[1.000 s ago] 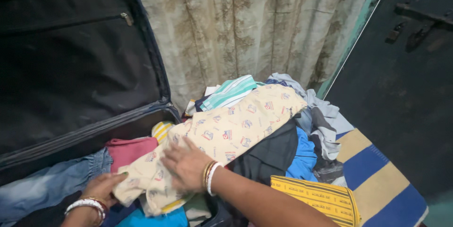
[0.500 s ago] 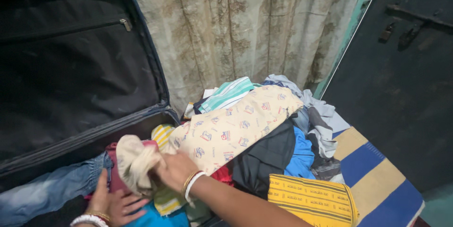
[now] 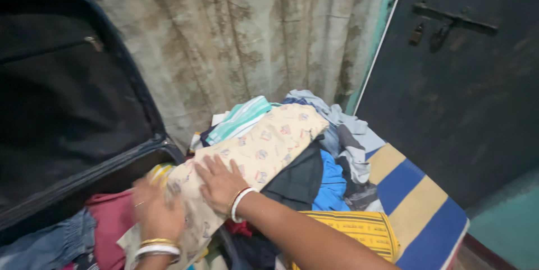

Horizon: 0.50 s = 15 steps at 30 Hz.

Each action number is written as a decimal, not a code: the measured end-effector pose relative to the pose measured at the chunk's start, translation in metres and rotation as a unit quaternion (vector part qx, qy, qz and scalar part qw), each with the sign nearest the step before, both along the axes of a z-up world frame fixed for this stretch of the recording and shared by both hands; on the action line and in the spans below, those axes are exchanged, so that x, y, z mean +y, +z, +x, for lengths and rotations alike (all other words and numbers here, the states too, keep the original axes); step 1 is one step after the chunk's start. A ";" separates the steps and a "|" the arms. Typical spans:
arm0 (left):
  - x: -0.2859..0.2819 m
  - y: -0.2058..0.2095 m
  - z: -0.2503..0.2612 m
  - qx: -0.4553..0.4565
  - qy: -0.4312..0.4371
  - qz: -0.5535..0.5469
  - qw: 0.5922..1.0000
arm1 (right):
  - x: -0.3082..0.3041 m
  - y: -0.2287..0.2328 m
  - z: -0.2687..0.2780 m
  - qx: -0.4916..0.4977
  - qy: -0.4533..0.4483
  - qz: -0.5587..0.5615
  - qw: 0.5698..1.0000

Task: The person packs a suitcase by folding and arranging various items of clothing, including shirts, shorts, and small trousers, and placing them into the compartments of the open bag.

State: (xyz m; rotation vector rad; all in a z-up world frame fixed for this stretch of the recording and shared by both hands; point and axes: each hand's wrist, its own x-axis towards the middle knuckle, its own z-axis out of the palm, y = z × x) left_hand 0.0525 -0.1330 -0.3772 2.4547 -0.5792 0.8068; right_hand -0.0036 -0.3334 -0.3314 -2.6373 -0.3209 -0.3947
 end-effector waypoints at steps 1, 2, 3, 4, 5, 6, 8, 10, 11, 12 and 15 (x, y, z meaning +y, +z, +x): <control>-0.025 0.006 -0.007 0.029 -0.045 0.034 0.998 | -0.013 -0.006 -0.003 0.001 -0.005 -0.033 0.999; -0.049 0.013 -0.015 0.070 -0.055 0.099 0.991 | -0.027 -0.011 -0.006 0.001 -0.011 -0.067 0.998; -0.069 0.021 -0.027 0.111 -0.063 0.163 0.978 | -0.041 -0.016 -0.009 -0.004 -0.017 -0.084 0.996; -0.085 0.030 -0.037 0.151 -0.069 0.227 0.960 | -0.055 -0.019 -0.012 -0.008 -0.023 -0.100 0.995; -0.099 0.039 -0.047 0.177 -0.041 0.265 0.947 | -0.068 -0.022 -0.015 -0.013 -0.028 -0.117 0.993; -0.110 0.049 -0.054 0.199 -0.010 0.301 0.932 | -0.080 -0.022 -0.015 -0.021 -0.041 -0.115 0.992; -0.125 0.064 -0.061 0.221 0.037 0.361 0.905 | -0.102 -0.021 -0.016 -0.038 -0.068 -0.110 0.991; -0.139 0.066 -0.063 0.220 0.065 0.409 0.883 | -0.123 -0.016 -0.014 -0.032 -0.095 -0.136 0.986; -0.145 0.063 -0.063 0.207 0.074 0.428 0.877 | -0.134 -0.014 -0.013 -0.028 -0.108 -0.149 0.982; -0.149 0.060 -0.060 0.193 0.082 0.446 0.870 | -0.145 -0.011 -0.012 -0.015 -0.122 -0.139 0.983; -0.159 0.052 -0.048 0.181 0.041 0.425 0.886 | -0.172 -0.009 -0.014 -0.005 -0.169 -0.116 0.979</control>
